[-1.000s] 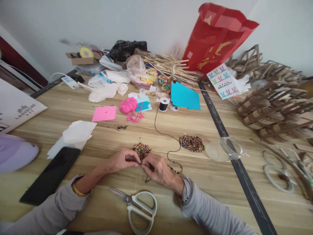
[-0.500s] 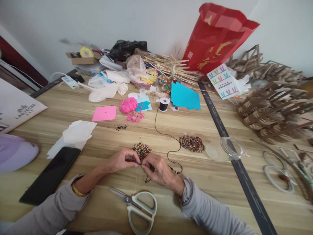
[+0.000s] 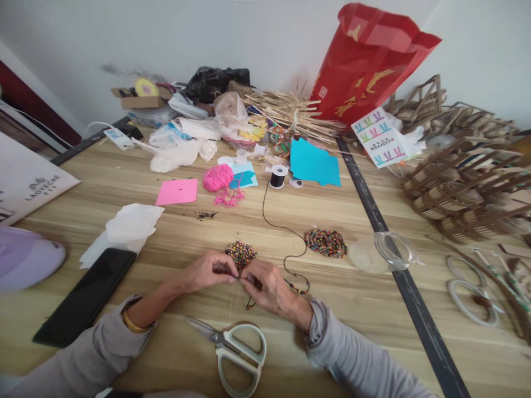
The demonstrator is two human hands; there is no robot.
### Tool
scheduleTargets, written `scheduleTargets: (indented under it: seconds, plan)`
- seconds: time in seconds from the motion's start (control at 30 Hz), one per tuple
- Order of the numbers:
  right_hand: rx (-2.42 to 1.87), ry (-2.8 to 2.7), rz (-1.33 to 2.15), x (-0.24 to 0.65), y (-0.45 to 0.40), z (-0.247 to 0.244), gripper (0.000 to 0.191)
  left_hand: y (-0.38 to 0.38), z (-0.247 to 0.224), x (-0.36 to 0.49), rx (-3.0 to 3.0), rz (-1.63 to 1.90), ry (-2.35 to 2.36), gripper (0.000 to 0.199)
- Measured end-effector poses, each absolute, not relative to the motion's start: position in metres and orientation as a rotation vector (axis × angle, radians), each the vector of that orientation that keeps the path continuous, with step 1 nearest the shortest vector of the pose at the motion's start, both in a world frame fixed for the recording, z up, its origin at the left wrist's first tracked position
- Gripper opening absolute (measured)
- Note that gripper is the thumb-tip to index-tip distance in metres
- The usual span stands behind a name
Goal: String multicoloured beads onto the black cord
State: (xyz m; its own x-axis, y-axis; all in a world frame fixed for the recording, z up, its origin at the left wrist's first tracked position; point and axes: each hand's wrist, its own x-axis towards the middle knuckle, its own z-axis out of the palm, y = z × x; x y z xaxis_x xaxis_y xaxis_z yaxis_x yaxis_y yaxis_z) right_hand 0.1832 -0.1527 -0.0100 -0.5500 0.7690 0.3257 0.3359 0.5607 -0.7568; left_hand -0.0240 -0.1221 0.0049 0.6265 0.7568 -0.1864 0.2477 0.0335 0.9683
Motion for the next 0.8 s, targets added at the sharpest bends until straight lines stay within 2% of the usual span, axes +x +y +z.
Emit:
scheduleTargets:
  seconds: [0.47,0.8]
  plan:
    - [-0.846,-2.120,0.885,0.1831,-0.1518,-0.0079,0.020,-0.1228,0.0058,-0.0221,1.506,0.474,0.859,0.008]
    - [-0.858,-2.071,0.891,0.1842,-0.1523,-0.0104,0.020,-0.1230,-0.0020,-0.0206,1.338,0.509,0.830,0.018]
